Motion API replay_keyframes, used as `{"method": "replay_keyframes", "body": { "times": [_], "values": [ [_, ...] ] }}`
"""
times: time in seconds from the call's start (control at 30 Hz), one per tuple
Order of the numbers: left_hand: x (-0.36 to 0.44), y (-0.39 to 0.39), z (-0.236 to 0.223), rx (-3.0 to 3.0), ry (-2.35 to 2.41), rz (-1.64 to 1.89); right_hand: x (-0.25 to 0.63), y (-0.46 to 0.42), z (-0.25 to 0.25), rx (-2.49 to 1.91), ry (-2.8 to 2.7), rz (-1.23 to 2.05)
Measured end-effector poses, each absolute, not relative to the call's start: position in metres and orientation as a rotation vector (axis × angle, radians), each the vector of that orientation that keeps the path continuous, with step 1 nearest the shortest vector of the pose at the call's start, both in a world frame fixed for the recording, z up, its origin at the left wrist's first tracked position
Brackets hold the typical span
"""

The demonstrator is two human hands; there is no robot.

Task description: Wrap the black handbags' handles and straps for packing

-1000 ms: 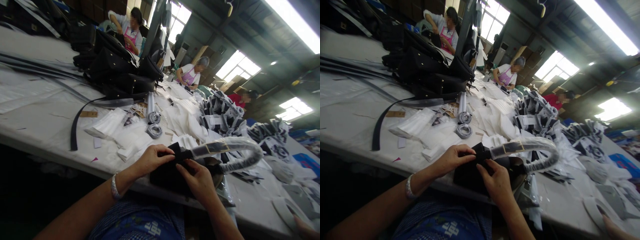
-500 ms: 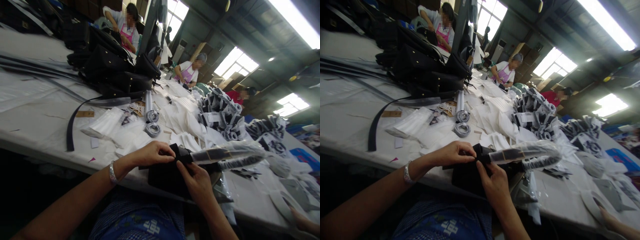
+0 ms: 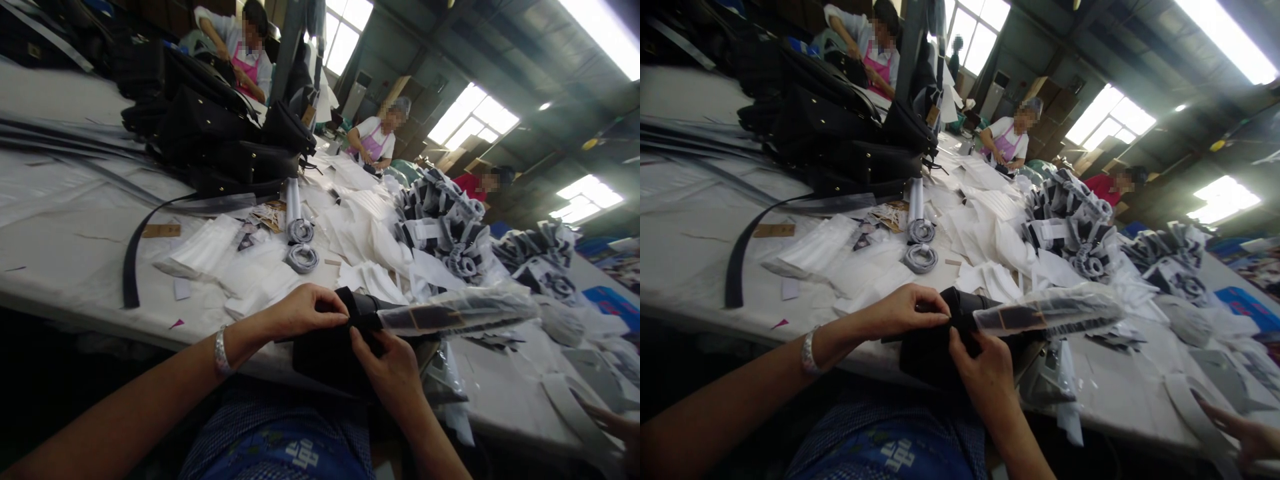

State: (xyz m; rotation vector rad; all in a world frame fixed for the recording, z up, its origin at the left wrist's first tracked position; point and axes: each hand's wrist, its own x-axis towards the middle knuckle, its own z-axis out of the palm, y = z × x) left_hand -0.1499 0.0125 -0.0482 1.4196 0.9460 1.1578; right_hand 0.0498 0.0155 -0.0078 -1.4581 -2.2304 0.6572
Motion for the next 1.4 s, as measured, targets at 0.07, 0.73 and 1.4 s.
{"method": "replay_keyframes", "body": {
  "times": [0.07,0.73,1.4],
  "values": [
    [-0.148,0.014,-0.050,1.368,0.923,1.148,0.048,0.014,-0.008,-1.501,-2.162,0.698],
    [-0.115,-0.005,-0.064,1.539,1.336,1.446,0.065,0.033,0.001,-1.375,-2.140,1.054],
    [-0.113,0.006,-0.027,1.772,1.297,1.386,0.066,0.035,0.060,-0.754,-1.174,1.437]
  ]
}}
